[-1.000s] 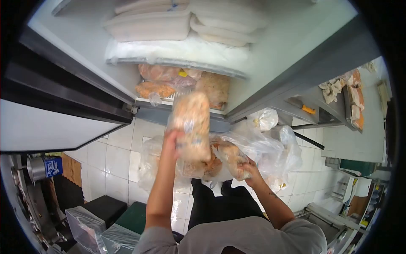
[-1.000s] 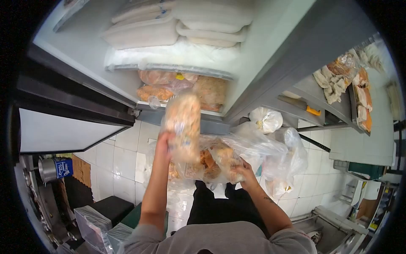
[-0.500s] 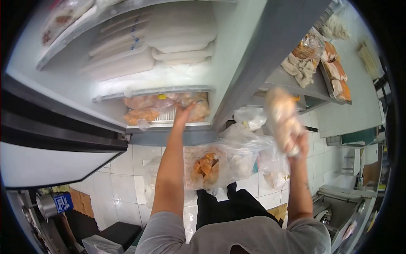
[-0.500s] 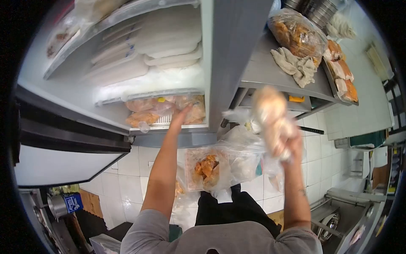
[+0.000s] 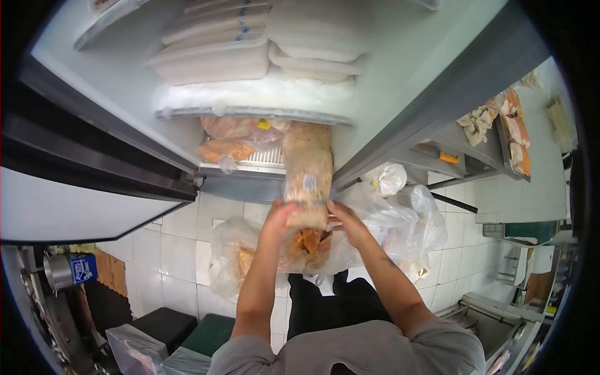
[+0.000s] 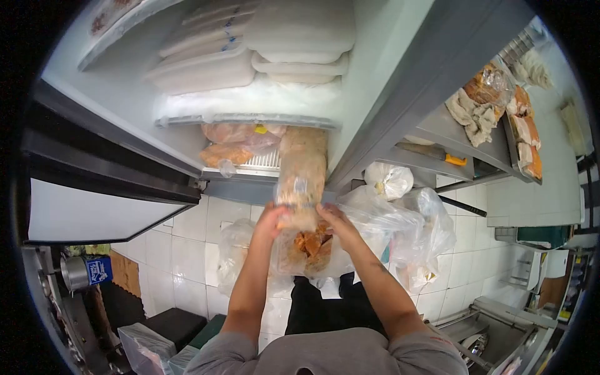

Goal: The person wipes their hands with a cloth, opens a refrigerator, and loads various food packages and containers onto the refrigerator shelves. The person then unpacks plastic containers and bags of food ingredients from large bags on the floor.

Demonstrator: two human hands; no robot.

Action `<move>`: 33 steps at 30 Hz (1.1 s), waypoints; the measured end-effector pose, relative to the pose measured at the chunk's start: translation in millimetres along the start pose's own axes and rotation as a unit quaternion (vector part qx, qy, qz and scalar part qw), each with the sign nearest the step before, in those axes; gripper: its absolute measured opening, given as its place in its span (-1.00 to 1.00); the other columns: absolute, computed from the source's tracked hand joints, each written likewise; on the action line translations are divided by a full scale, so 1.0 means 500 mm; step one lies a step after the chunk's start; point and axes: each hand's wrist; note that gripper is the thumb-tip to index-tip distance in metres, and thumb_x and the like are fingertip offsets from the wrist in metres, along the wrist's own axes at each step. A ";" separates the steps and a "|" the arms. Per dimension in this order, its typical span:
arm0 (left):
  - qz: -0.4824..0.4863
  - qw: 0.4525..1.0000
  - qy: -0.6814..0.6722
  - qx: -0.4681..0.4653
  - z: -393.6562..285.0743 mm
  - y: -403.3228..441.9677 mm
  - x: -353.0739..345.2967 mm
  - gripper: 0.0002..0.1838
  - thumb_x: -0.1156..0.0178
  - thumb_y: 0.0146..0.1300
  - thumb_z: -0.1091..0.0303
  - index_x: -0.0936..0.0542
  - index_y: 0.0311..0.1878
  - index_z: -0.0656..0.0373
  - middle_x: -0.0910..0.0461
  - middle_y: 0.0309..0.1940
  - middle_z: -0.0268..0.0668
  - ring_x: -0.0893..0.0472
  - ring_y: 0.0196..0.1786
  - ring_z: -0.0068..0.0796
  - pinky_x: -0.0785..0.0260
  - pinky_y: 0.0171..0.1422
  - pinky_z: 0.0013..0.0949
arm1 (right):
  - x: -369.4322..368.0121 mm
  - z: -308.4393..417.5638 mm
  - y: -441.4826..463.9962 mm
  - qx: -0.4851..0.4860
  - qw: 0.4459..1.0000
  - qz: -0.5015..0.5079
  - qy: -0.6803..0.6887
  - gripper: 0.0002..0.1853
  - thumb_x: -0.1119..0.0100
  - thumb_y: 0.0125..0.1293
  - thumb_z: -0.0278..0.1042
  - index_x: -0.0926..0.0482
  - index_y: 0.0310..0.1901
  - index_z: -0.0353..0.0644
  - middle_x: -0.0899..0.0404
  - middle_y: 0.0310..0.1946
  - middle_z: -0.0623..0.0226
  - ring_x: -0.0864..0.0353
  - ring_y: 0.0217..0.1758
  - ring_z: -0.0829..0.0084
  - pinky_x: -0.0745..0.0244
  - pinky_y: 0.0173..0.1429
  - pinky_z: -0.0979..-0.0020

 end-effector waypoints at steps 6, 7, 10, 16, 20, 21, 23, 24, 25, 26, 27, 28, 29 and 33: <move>-0.053 0.930 0.354 -0.080 0.034 -0.181 0.106 -0.30 -0.31 -0.11 0.26 -0.27 0.10 0.36 -0.43 -0.11 -0.05 -0.49 -0.12 -0.18 -0.36 -0.04 -0.29 | -0.066 -0.150 0.072 -0.108 0.957 0.064 0.263 -0.61 -0.18 0.03 -0.37 -0.40 -0.08 -0.27 -0.50 -0.21 0.21 -0.53 -0.18 0.30 -0.49 -0.08 0.25; -0.167 0.820 0.512 -0.194 0.020 -0.210 0.116 -0.26 -0.31 -0.11 0.21 -0.26 0.11 0.37 -0.40 -0.08 -0.02 -0.47 -0.08 -0.15 -0.34 -0.02 -0.28 | -0.080 -0.147 0.057 -0.106 0.959 0.049 0.257 -0.65 -0.18 0.01 -0.42 -0.43 -0.12 -0.29 -0.51 -0.24 0.21 -0.53 -0.18 0.30 -0.50 -0.08 0.25; -0.224 0.736 0.562 -0.305 0.002 -0.248 0.086 -0.22 -0.35 -0.12 0.20 -0.25 0.13 0.41 -0.36 -0.06 -0.05 -0.41 -0.03 -0.24 -0.30 0.00 -0.29 | -0.099 -0.168 0.057 -0.074 0.968 0.055 0.232 -0.64 -0.19 0.02 -0.44 -0.43 -0.10 -0.28 -0.51 -0.24 0.22 -0.54 -0.19 0.32 -0.52 -0.13 0.27; -0.102 0.959 0.190 -0.181 0.028 -0.179 0.047 -0.37 -0.25 -0.06 0.37 -0.28 0.10 0.38 -0.42 -0.11 -0.12 -0.46 -0.08 -0.30 -0.35 -0.01 -0.32 | -0.143 -0.116 0.054 -0.117 0.974 0.123 0.148 -0.53 -0.24 0.03 -0.28 -0.38 -0.02 -0.26 -0.49 -0.20 0.26 -0.51 -0.19 0.38 -0.48 -0.16 0.32; -0.036 0.982 -0.187 -0.017 0.076 -0.145 0.126 -0.51 -0.17 -0.05 0.43 -0.35 0.01 0.35 -0.50 -0.20 -0.15 -0.53 -0.16 -0.29 -0.41 -0.05 -0.25 | -0.080 -0.078 0.187 -0.042 0.998 -0.018 -0.033 -0.40 -0.23 0.01 0.00 -0.37 0.03 -0.17 -0.44 -0.11 0.29 -0.39 -0.04 0.42 -0.32 -0.04 0.34; -0.032 0.962 -0.269 0.017 0.104 -0.133 0.155 -0.54 -0.16 -0.06 0.46 -0.37 -0.02 0.35 -0.51 -0.22 -0.16 -0.54 -0.17 -0.31 -0.42 -0.05 -0.24 | -0.101 -0.016 0.188 0.070 0.980 -0.144 -0.116 -0.41 -0.17 0.04 0.10 -0.36 0.04 -0.09 -0.43 -0.07 0.33 -0.34 0.04 0.44 -0.30 -0.03 0.33; -0.017 0.965 -0.262 -0.002 0.126 -0.136 0.167 -0.56 -0.14 -0.05 0.45 -0.38 -0.02 0.34 -0.51 -0.20 -0.15 -0.54 -0.14 -0.28 -0.41 -0.03 -0.22 | -0.072 0.002 0.284 0.125 0.978 -0.160 0.049 -0.37 -0.22 0.00 0.10 -0.34 0.06 -0.06 -0.40 -0.06 0.35 -0.29 0.06 0.46 -0.28 -0.05 0.34; -0.011 0.965 -0.262 -0.008 0.141 -0.141 0.169 -0.57 -0.12 -0.04 0.45 -0.38 -0.03 0.33 -0.52 -0.19 -0.15 -0.53 -0.13 -0.26 -0.40 -0.01 -0.21 | -0.076 0.013 0.313 0.129 0.967 -0.196 0.098 -0.39 -0.24 -0.01 0.03 -0.34 0.04 -0.08 -0.39 -0.05 0.35 -0.30 0.05 0.45 -0.29 -0.05 0.34; -0.021 0.968 -0.251 -0.005 0.150 -0.149 0.166 -0.56 -0.12 -0.05 0.46 -0.38 -0.02 0.33 -0.52 -0.19 -0.15 -0.53 -0.13 -0.26 -0.40 -0.02 -0.21 | -0.094 0.018 0.339 0.131 0.953 -0.231 0.146 -0.41 -0.27 -0.02 -0.03 -0.34 0.03 -0.11 -0.39 -0.05 0.34 -0.32 0.04 0.43 -0.30 -0.06 0.34; -0.030 0.971 -0.238 -0.004 0.148 -0.159 0.163 -0.56 -0.12 -0.06 0.47 -0.38 -0.02 0.32 -0.52 -0.19 -0.15 -0.53 -0.13 -0.26 -0.40 -0.02 -0.21 | -0.110 0.025 0.352 0.135 0.936 -0.262 0.194 -0.42 -0.29 -0.03 -0.09 -0.34 0.01 -0.14 -0.38 -0.04 0.34 -0.33 0.03 0.42 -0.31 -0.06 0.34; -0.039 0.974 -0.222 -0.004 0.145 -0.167 0.162 -0.55 -0.12 -0.06 0.48 -0.38 -0.02 0.32 -0.51 -0.19 -0.15 -0.53 -0.13 -0.26 -0.40 -0.02 -0.20 | -0.117 0.030 0.354 0.168 0.933 -0.254 0.190 -0.44 -0.31 -0.04 -0.16 -0.33 -0.01 -0.17 -0.36 -0.03 0.32 -0.34 0.01 0.39 -0.33 -0.06 0.34; -0.052 0.976 -0.213 0.003 0.146 -0.174 0.165 -0.55 -0.12 -0.08 0.50 -0.38 -0.02 0.33 -0.51 -0.19 -0.15 -0.53 -0.14 -0.26 -0.41 -0.03 -0.21 | -0.125 0.035 0.358 0.201 0.930 -0.244 0.187 -0.45 -0.32 -0.05 -0.23 -0.33 -0.03 -0.21 -0.34 -0.02 0.31 -0.36 0.00 0.37 -0.34 -0.06 0.34; -0.066 0.977 -0.203 0.010 0.150 -0.182 0.169 -0.54 -0.12 -0.09 0.52 -0.37 -0.02 0.34 -0.51 -0.20 -0.15 -0.53 -0.14 -0.25 -0.41 -0.03 -0.22 | -0.137 0.043 0.359 0.233 0.926 -0.234 0.185 -0.46 -0.33 -0.06 -0.30 -0.33 -0.04 -0.24 -0.32 -0.01 0.30 -0.37 -0.01 0.35 -0.36 -0.06 0.33; -0.067 0.982 -0.174 0.028 0.169 -0.193 0.186 -0.50 -0.12 -0.12 0.57 -0.36 0.01 0.34 -0.51 -0.20 -0.16 -0.53 -0.16 -0.27 -0.41 -0.04 -0.25 | -0.165 0.063 0.391 0.309 0.895 -0.295 0.128 -0.42 -0.32 -0.06 -0.31 -0.31 -0.02 -0.38 -0.34 0.00 0.15 -0.32 0.05 0.35 -0.34 0.01 0.33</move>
Point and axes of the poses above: each hand's wrist, its own y-axis towards the middle knuckle, its own x-axis out of the back of the hand, z = x × y
